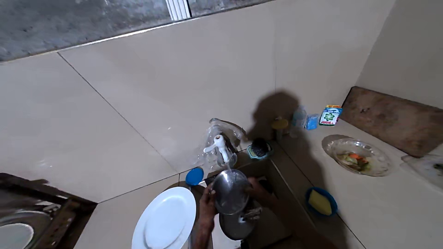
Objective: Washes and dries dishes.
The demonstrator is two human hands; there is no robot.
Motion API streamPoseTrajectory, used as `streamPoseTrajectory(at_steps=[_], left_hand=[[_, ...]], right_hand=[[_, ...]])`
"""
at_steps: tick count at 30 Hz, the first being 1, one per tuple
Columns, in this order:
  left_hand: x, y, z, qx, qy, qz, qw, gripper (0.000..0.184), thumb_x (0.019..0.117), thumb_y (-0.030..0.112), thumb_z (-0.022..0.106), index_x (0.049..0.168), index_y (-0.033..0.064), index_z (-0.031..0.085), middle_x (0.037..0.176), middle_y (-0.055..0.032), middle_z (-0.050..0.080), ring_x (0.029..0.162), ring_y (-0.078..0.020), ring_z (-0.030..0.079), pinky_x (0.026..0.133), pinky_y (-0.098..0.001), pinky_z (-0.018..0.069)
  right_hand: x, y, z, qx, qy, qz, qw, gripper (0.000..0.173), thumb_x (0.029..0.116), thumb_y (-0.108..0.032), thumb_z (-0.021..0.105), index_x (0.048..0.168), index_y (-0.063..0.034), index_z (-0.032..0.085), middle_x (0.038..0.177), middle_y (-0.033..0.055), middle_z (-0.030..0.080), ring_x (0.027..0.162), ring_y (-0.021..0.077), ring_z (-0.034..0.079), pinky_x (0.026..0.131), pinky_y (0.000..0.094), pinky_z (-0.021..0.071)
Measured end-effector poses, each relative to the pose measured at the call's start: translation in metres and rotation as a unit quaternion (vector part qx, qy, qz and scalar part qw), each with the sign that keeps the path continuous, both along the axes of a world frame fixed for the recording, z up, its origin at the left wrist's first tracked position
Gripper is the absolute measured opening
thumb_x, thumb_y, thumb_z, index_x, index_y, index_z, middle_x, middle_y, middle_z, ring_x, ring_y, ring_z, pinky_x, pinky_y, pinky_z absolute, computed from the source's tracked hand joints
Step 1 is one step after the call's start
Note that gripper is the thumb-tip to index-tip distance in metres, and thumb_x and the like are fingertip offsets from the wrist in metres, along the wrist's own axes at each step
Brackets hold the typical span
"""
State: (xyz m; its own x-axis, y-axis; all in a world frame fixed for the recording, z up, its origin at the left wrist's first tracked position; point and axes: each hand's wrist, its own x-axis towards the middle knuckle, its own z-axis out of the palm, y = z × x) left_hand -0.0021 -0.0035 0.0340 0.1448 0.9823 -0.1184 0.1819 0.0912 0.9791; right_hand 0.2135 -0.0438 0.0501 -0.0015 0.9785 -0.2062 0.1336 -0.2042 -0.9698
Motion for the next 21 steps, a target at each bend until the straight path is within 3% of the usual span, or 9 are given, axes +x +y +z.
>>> streamPoseTrajectory(at_steps=[2,4,6,7,10,13,17,19,21], left_hand=[[0.026,-0.016,-0.025,-0.069,-0.087,0.064,0.992,0.053,0.1050,0.010,0.053,0.152,-0.0011,0.034,0.136,-0.0283,0.055,0.112,-0.0353,0.063,0.090,-0.0527,0.0555],[0.060,-0.035,-0.036,-0.116,-0.172,0.099,0.973,0.059,0.1057,0.014,0.053,0.156,0.0030,0.024,0.125,-0.0260,0.058,0.099,-0.0313,0.065,0.080,-0.0488,0.0579],[0.086,-0.047,-0.034,-0.113,-0.183,0.134,0.967,0.040,0.1098,0.018,0.043,0.144,-0.0016,0.037,0.100,-0.0177,0.061,0.076,-0.0202,0.062,0.065,-0.0384,0.0551],[0.090,-0.048,-0.034,-0.095,-0.154,0.141,0.973,0.037,0.1110,0.019,0.040,0.140,-0.0041,0.042,0.099,-0.0174,0.061,0.075,-0.0198,0.061,0.065,-0.0375,0.0543],[0.076,-0.031,-0.034,-0.017,0.016,0.097,0.995,0.045,0.1098,0.018,0.044,0.144,-0.0105,0.042,0.126,-0.0311,0.060,0.109,-0.0364,0.063,0.096,-0.0511,0.0525],[0.052,-0.015,-0.014,0.003,0.144,0.044,0.989,0.045,0.1083,0.030,0.049,0.131,-0.0076,0.057,0.104,-0.0274,0.067,0.090,-0.0370,0.068,0.083,-0.0552,0.0552],[0.009,-0.014,0.001,0.045,0.084,-0.033,0.995,0.042,0.1099,0.020,0.039,0.143,-0.0033,0.047,0.105,-0.0205,0.069,0.083,-0.0271,0.071,0.075,-0.0446,0.0612],[-0.012,-0.015,0.001,0.130,0.124,-0.040,0.983,0.046,0.1059,0.010,0.044,0.150,-0.0008,0.040,0.118,-0.0188,0.068,0.092,-0.0257,0.072,0.079,-0.0421,0.0608],[-0.029,-0.016,0.007,0.252,0.242,-0.037,0.936,0.062,0.0947,-0.002,0.055,0.154,0.0009,0.037,0.139,-0.0231,0.056,0.114,-0.0328,0.065,0.093,-0.0462,0.0569]], right_hand=[[-0.012,0.004,0.034,0.034,-0.157,0.024,0.987,0.050,0.0961,-0.010,0.060,0.141,0.0082,0.051,0.134,0.0268,0.060,0.126,0.0329,0.059,0.110,0.0453,0.0444],[-0.024,0.001,0.060,0.012,-0.267,0.047,0.962,0.055,0.0975,-0.015,0.057,0.148,0.0013,0.044,0.132,0.0259,0.061,0.124,0.0371,0.060,0.107,0.0515,0.0460],[-0.027,-0.010,0.072,0.002,-0.310,0.056,0.949,0.060,0.0992,-0.017,0.056,0.154,-0.0028,0.039,0.130,0.0262,0.062,0.122,0.0393,0.061,0.105,0.0536,0.0475],[-0.024,-0.016,0.072,0.010,-0.312,0.051,0.949,0.060,0.0997,-0.016,0.056,0.156,-0.0035,0.038,0.131,0.0273,0.062,0.122,0.0410,0.061,0.105,0.0546,0.0471],[-0.006,-0.023,0.039,0.069,-0.257,-0.037,0.963,0.050,0.1018,-0.013,0.052,0.149,0.0021,0.046,0.131,0.0270,0.063,0.124,0.0378,0.062,0.109,0.0507,0.0456],[0.010,-0.008,-0.018,0.170,-0.151,-0.165,0.960,0.036,0.0975,-0.009,0.060,0.128,0.0094,0.061,0.117,0.0232,0.069,0.110,0.0273,0.068,0.101,0.0401,0.0525],[-0.002,0.013,-0.049,0.150,-0.059,-0.254,0.954,0.041,0.0936,-0.006,0.067,0.130,0.0110,0.061,0.120,0.0243,0.069,0.112,0.0257,0.068,0.102,0.0371,0.0521],[-0.015,0.025,-0.056,0.120,-0.028,-0.264,0.957,0.041,0.0946,-0.009,0.068,0.129,0.0113,0.061,0.119,0.0256,0.069,0.110,0.0268,0.067,0.101,0.0381,0.0513],[-0.027,0.035,-0.060,0.094,-0.017,-0.241,0.966,0.037,0.0967,-0.012,0.066,0.125,0.0112,0.063,0.115,0.0249,0.069,0.107,0.0263,0.067,0.099,0.0389,0.0521]])
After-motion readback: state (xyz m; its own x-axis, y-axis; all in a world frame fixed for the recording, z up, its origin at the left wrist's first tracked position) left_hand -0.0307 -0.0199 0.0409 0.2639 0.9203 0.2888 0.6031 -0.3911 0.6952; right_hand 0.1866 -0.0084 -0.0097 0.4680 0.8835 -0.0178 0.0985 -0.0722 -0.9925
